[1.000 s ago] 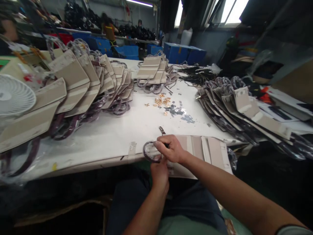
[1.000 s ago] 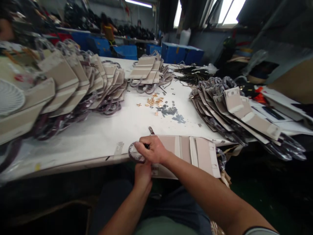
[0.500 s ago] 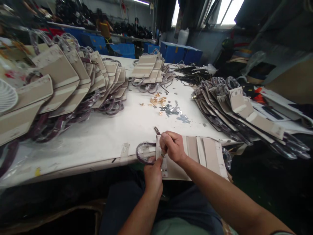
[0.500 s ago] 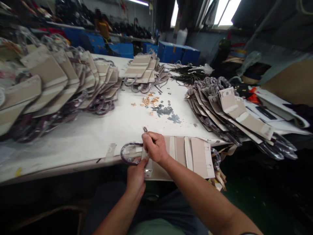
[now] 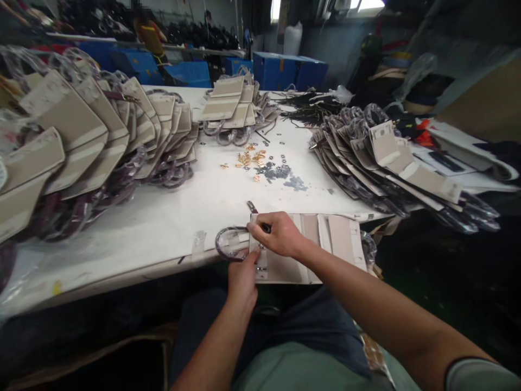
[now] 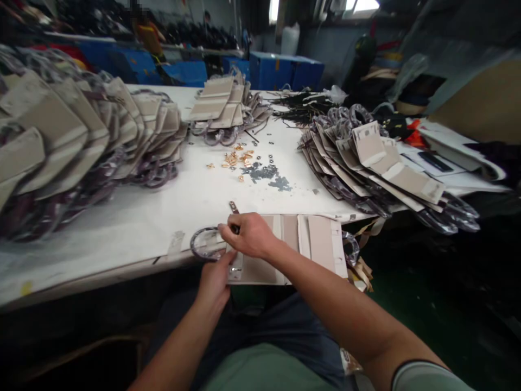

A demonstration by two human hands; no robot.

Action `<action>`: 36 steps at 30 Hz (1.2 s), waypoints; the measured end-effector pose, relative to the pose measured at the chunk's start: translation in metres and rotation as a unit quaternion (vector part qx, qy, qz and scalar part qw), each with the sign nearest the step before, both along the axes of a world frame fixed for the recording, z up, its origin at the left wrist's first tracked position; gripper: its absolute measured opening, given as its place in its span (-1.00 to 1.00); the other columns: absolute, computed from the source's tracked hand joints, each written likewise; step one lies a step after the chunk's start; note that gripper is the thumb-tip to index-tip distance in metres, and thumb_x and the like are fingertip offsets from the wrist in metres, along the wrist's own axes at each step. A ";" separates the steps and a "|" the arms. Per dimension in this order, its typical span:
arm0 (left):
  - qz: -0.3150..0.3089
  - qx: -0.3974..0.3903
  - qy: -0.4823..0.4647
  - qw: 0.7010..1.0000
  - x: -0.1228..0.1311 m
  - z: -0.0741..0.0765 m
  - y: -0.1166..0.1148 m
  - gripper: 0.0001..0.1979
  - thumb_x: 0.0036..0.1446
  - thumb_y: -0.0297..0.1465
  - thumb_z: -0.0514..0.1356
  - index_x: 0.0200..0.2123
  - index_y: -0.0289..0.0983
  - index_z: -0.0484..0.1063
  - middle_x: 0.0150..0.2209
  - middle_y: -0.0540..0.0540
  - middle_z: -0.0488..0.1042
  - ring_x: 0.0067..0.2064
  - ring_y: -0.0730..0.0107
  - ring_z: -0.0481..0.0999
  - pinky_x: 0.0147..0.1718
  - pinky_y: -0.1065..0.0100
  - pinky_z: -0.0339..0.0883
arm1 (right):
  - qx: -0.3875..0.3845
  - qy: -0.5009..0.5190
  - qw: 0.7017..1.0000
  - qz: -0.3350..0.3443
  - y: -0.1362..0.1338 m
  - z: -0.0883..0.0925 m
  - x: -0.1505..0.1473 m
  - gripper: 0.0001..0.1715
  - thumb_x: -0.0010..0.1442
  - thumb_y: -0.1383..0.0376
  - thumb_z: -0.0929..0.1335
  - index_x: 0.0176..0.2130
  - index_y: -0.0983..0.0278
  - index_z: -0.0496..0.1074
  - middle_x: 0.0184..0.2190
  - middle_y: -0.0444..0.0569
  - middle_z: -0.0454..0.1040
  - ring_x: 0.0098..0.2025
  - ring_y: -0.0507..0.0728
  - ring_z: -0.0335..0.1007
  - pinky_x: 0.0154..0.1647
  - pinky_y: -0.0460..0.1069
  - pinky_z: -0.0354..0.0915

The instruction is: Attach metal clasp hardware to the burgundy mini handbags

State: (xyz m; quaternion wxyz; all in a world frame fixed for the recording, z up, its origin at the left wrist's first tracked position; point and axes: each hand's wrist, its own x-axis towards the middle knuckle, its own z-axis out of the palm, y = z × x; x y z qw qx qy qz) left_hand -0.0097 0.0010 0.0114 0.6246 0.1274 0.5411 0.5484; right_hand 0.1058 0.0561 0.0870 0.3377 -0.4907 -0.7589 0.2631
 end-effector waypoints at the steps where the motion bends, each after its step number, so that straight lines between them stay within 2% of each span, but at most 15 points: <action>1: -0.004 -0.007 -0.002 1.000 -0.001 0.000 0.001 -0.66 -0.29 -0.34 0.51 -0.38 -0.34 0.59 -0.48 -0.09 0.60 -0.44 0.17 0.63 -0.37 0.23 0.51 | -0.009 -0.082 0.997 -0.008 0.000 -0.002 0.004 -0.52 0.33 0.10 0.33 -0.56 0.24 0.31 -0.60 -0.16 0.32 -0.50 0.03 0.19 -0.43 -0.04 0.05; 4: -0.017 -0.029 -0.009 0.999 -0.004 0.000 0.003 -0.59 -0.30 -0.35 0.52 -0.30 -0.37 0.63 -0.43 -0.14 0.63 -0.37 0.10 0.66 -0.32 0.18 0.54 | -0.043 -0.285 0.957 -0.034 0.004 -0.013 0.013 -0.61 0.32 0.04 0.35 -0.38 0.25 0.52 -0.45 -0.03 0.56 -0.39 0.14 0.41 -0.36 -0.02 0.12; 6: -0.036 -0.034 -0.021 0.999 -0.007 0.000 0.004 -0.57 -0.26 -0.35 0.52 -0.24 -0.37 0.63 -0.37 -0.16 0.66 -0.32 0.06 0.68 -0.29 0.17 0.55 | -0.057 -0.343 0.937 -0.035 0.008 -0.021 0.013 -0.57 0.35 -0.02 0.33 -0.28 0.23 0.58 -0.37 0.04 0.63 -0.32 0.20 0.50 -0.33 0.00 0.17; 8: -0.075 -0.035 -0.034 0.996 -0.015 0.000 0.005 -0.55 -0.22 -0.31 0.52 -0.20 -0.35 0.63 -0.33 -0.18 0.67 -0.30 0.05 0.69 -0.30 0.19 0.55 | -0.061 -0.356 0.932 -0.034 0.012 -0.026 0.012 -0.55 0.37 -0.05 0.31 -0.24 0.21 0.60 -0.32 0.05 0.65 -0.29 0.23 0.54 -0.31 0.01 0.20; 10: -0.139 -0.043 -0.033 0.989 -0.027 0.000 0.006 -0.51 -0.19 -0.24 0.52 -0.15 -0.33 0.63 -0.30 -0.20 0.68 -0.30 0.03 0.69 -0.38 0.21 0.55 | -0.062 -0.353 0.933 -0.031 0.016 -0.028 0.010 -0.56 0.37 -0.05 0.31 -0.25 0.19 0.61 -0.33 0.03 0.65 -0.29 0.23 0.55 -0.32 0.01 0.19; 13: -0.234 -0.057 0.015 0.970 -0.053 0.001 0.009 -0.42 -0.13 -0.09 0.52 -0.09 -0.31 0.63 -0.25 -0.25 0.68 -0.33 -0.01 0.68 -0.52 0.24 0.51 | -0.069 -0.343 0.936 -0.032 0.019 -0.027 0.010 -0.57 0.35 -0.05 0.34 -0.27 0.18 0.60 -0.37 0.00 0.64 -0.32 0.21 0.53 -0.35 0.01 0.14; 18: -0.295 -0.035 0.129 0.946 -0.087 0.005 0.018 -0.41 -0.09 0.01 0.48 -0.14 -0.34 0.65 -0.22 -0.30 0.67 -0.41 0.07 0.65 -0.62 0.31 0.44 | -0.078 -0.323 0.943 -0.027 0.022 -0.030 0.012 -0.58 0.33 -0.05 0.36 -0.32 0.19 0.58 -0.41 -0.03 0.62 -0.35 0.18 0.49 -0.36 0.01 0.09; 21: -0.309 -0.026 0.167 0.936 -0.092 0.002 0.024 -0.40 -0.09 0.06 0.46 -0.19 -0.35 0.67 -0.24 -0.30 0.68 -0.37 0.05 0.65 -0.57 0.31 0.45 | -0.075 -0.308 0.948 -0.028 0.023 -0.031 0.013 -0.59 0.34 -0.04 0.36 -0.34 0.18 0.57 -0.42 -0.05 0.61 -0.37 0.17 0.48 -0.38 0.01 0.06; 26: -0.289 -0.036 0.173 0.941 -0.085 -0.002 0.025 -0.34 -0.10 0.13 0.43 -0.22 -0.37 0.66 -0.26 -0.31 0.67 -0.33 0.02 0.65 -0.49 0.27 0.48 | -0.084 -0.307 0.948 -0.025 0.024 -0.029 0.014 -0.56 0.36 -0.04 0.34 -0.31 0.20 0.58 -0.40 -0.01 0.62 -0.35 0.18 0.49 -0.35 0.01 0.10; 36: -0.275 -0.057 0.197 0.939 -0.079 -0.005 0.027 -0.34 -0.04 0.09 0.42 -0.10 -0.36 0.63 -0.18 -0.29 0.68 -0.27 0.04 0.65 -0.42 0.23 0.52 | -0.095 -0.311 0.946 -0.010 0.024 -0.023 0.022 -0.53 0.38 -0.07 0.31 -0.20 0.21 0.62 -0.29 0.05 0.66 -0.25 0.24 0.56 -0.27 0.01 0.22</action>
